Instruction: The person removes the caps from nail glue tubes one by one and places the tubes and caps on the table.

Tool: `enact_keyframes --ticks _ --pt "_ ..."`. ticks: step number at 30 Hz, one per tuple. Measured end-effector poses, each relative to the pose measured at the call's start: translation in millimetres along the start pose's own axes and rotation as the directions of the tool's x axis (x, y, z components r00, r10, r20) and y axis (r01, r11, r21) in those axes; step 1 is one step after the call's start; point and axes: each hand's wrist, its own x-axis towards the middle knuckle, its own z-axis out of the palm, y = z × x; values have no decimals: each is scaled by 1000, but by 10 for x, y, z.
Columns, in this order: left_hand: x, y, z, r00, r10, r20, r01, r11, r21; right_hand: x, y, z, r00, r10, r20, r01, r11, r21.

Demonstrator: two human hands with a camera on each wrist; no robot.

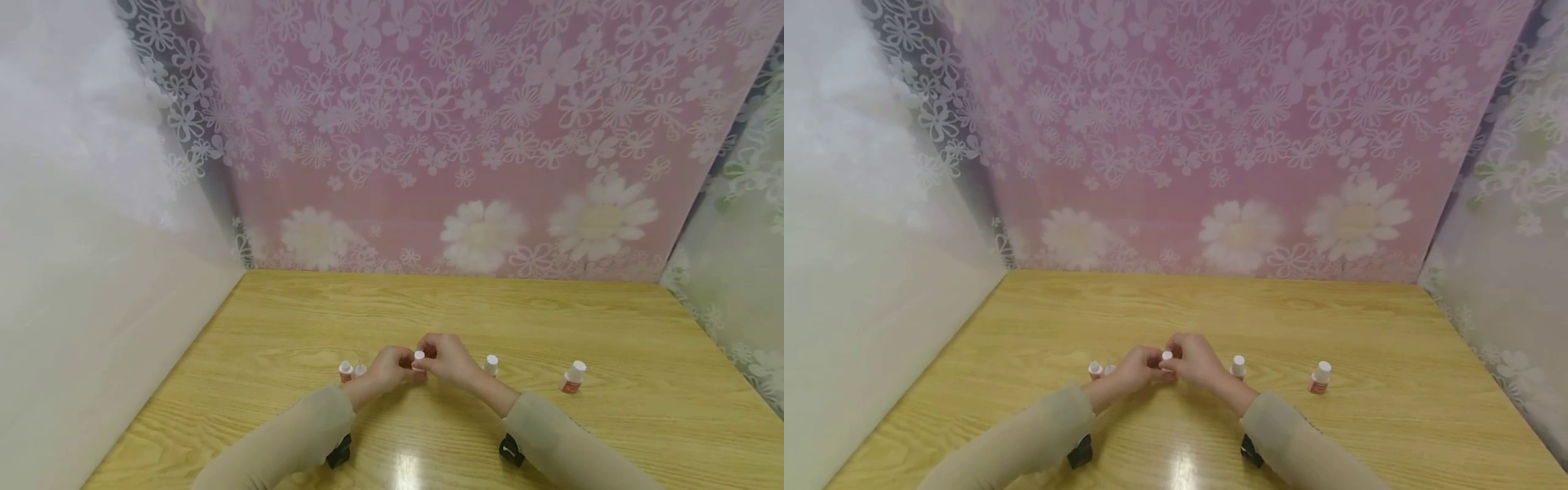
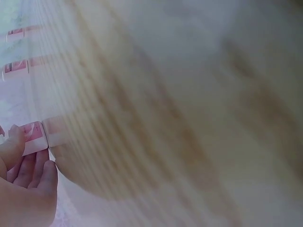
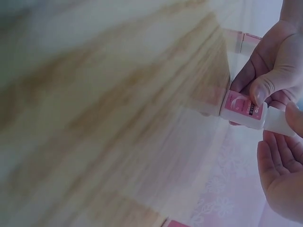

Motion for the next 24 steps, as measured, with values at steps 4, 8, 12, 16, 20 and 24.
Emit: enact_keyframes --ticks 4,8,12,16,20,24 --pt "-7 9 -3 1000 23 8 -23 1000 1 -5 -4 -12 1000 -22 21 22 1000 -6" --pt "-7 12 -10 999 27 30 -27 1000 -5 -9 -9 -24 998 -42 50 42 999 9" --pt "-6 11 -18 999 26 35 -26 1000 7 -11 -14 -19 998 -42 43 42 999 3" --pt "-5 0 -18 999 14 34 -14 1000 5 -21 -32 -3 1000 -8 -11 7 998 -57" --pt "-2 -15 -9 1000 13 26 -13 1000 0 -16 -62 12 998 -20 -57 13 992 -128" --pt "-14 -22 -2 1000 22 19 -22 1000 11 -17 -85 21 999 -33 -44 26 990 -137"
